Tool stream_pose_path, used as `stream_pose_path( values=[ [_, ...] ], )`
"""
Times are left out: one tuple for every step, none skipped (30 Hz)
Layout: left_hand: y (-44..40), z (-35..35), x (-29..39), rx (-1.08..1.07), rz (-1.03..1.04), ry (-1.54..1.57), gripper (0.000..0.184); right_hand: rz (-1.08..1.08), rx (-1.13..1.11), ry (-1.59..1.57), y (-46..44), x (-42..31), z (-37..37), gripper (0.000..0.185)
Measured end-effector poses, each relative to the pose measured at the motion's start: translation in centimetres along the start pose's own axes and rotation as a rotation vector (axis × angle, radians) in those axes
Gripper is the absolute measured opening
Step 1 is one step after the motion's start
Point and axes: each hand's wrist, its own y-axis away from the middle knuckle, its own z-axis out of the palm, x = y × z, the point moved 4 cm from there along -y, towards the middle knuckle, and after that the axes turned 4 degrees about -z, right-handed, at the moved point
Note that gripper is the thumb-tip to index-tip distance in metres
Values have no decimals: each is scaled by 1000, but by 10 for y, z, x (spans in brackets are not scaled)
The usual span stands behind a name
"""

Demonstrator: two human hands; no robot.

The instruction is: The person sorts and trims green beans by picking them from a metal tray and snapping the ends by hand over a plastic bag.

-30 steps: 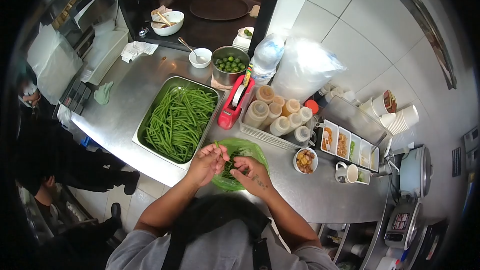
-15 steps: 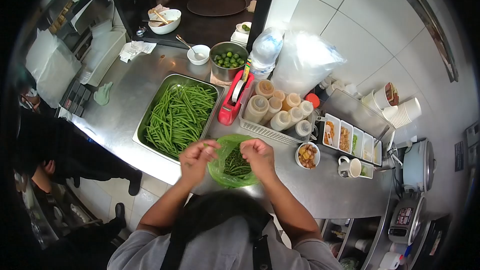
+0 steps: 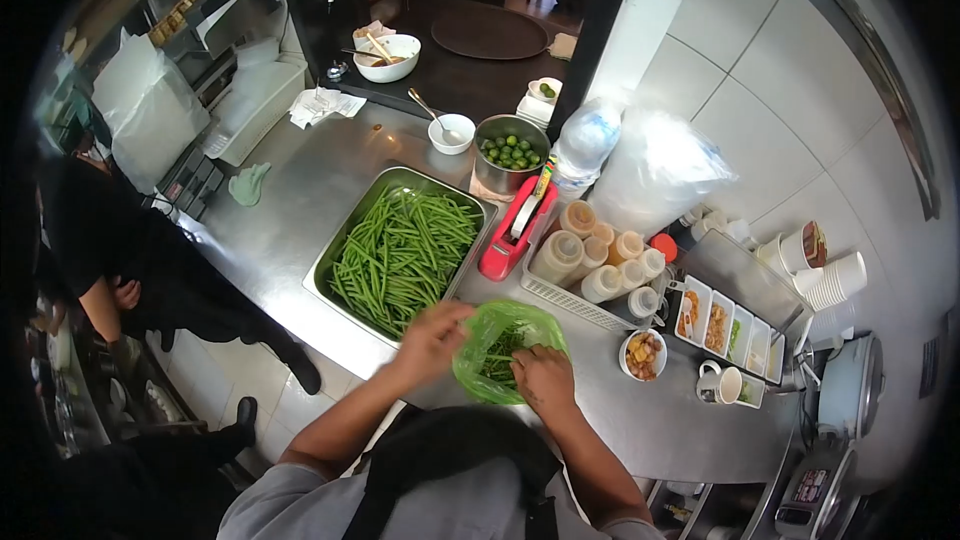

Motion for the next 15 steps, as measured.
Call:
stream_pose_path(
  values=[
    [5,22,9,-115,-28,30,35,-21,-6,-18,-4,-5,-7,13],
    [10,39,17,-232,-53,61,34,-23,-7,-14,-7,-6,-10,13],
    [12,47,18,-231,-51,67,34,-74,44,-28,-8,-10,-16,13],
    [12,57,16,-261,-85,63,32,-120,97,-39,-9,-12,-23,13],
    [13,65,13,-296,-119,61,31,-108,97,-31,-9,-12,-29,13],
    [14,69,10,-311,-118,73,31,-67,94,-87,-9,-11,-36,15],
    [12,66,8,-296,-104,53,30,-21,89,-144,-6,-9,-42,17],
    [10,61,8,-282,-92,33,29,1,83,-141,-2,-9,-47,17],
    [6,57,7,-303,-98,8,27,59,101,-248,1,-6,-51,18],
    [3,49,13,-318,-118,41,24,113,124,-356,3,-3,-54,19],
    [2,44,16,-339,-83,33,23,143,96,-430,4,-1,-56,19],
    [1,42,18,-357,-48,25,23,152,98,-430,5,1,-59,19],
    [0,41,20,-364,-48,27,23,97,65,-391,5,-1,-61,18],
    [1,41,21,-381,-75,47,20,42,32,-353,5,-3,-61,17],
    [1,41,21,-396,-101,66,18,47,34,-353,5,-2,-61,17]
  ],
)
